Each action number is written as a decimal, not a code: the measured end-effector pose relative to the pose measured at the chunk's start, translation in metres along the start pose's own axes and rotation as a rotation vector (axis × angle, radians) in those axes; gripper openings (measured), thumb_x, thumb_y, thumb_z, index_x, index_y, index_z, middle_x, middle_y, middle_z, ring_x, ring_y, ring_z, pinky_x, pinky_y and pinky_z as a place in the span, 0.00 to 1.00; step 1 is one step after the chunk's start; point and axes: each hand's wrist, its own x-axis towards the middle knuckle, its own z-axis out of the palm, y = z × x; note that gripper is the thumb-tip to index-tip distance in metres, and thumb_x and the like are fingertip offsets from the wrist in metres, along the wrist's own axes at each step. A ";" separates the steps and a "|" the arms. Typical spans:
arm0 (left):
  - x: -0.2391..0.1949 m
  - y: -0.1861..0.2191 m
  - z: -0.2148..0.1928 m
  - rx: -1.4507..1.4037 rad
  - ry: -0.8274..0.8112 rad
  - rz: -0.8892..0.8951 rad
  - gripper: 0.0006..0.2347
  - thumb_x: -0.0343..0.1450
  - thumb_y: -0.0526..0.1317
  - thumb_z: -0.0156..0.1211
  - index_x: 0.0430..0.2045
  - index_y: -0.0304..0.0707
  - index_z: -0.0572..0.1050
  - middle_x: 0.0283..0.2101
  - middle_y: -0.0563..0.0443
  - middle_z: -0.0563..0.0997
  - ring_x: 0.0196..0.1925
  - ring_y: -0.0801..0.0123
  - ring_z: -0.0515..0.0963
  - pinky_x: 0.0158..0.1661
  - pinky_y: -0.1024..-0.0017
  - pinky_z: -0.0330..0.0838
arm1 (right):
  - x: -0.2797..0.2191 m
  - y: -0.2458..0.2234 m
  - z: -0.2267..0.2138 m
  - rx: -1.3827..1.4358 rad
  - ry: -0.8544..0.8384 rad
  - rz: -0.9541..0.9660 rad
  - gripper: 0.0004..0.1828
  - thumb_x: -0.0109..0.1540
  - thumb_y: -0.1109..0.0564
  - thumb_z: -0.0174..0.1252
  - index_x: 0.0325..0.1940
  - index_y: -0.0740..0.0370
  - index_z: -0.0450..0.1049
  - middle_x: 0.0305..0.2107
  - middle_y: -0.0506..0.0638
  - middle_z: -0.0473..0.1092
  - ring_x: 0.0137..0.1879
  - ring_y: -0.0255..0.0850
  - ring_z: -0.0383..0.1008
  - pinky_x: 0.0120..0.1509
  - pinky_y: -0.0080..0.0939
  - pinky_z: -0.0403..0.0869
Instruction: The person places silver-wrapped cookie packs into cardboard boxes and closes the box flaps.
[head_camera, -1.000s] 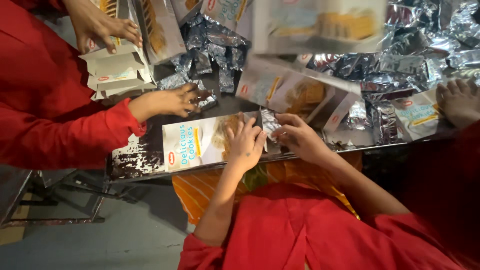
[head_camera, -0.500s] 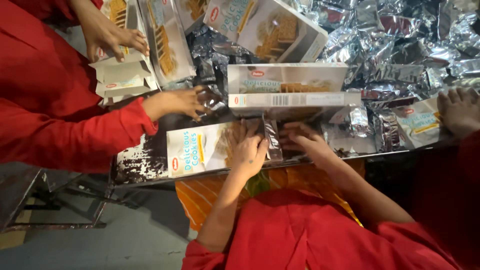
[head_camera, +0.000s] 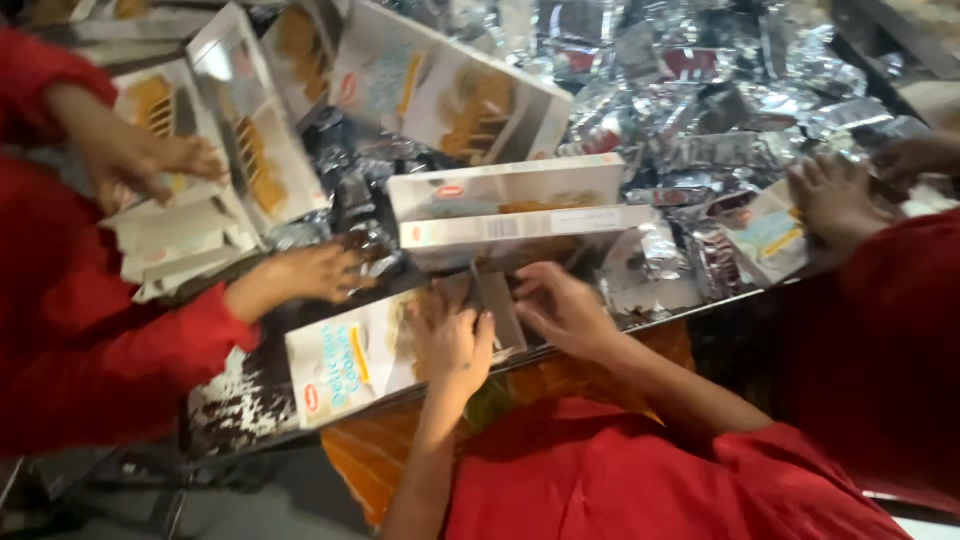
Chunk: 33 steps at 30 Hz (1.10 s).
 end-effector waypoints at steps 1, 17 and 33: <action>0.000 0.000 -0.001 0.010 -0.050 -0.040 0.14 0.73 0.46 0.51 0.35 0.35 0.81 0.69 0.47 0.68 0.76 0.37 0.52 0.68 0.31 0.30 | -0.005 -0.003 -0.016 -0.116 0.163 -0.023 0.13 0.63 0.58 0.63 0.51 0.61 0.75 0.36 0.52 0.77 0.39 0.36 0.79 0.43 0.37 0.78; 0.003 0.014 -0.003 0.145 -0.112 -0.107 0.17 0.71 0.48 0.49 0.39 0.35 0.81 0.63 0.40 0.72 0.74 0.36 0.54 0.66 0.30 0.30 | -0.030 0.028 -0.147 -0.607 0.414 0.163 0.25 0.61 0.55 0.64 0.62 0.57 0.72 0.50 0.62 0.72 0.55 0.59 0.73 0.59 0.55 0.72; -0.005 -0.009 0.013 -0.023 -0.020 -0.105 0.15 0.74 0.49 0.49 0.36 0.40 0.81 0.63 0.43 0.75 0.75 0.44 0.56 0.70 0.34 0.32 | -0.005 -0.051 -0.023 -0.281 -0.271 -0.183 0.30 0.56 0.61 0.61 0.63 0.64 0.68 0.61 0.63 0.65 0.67 0.57 0.66 0.69 0.49 0.67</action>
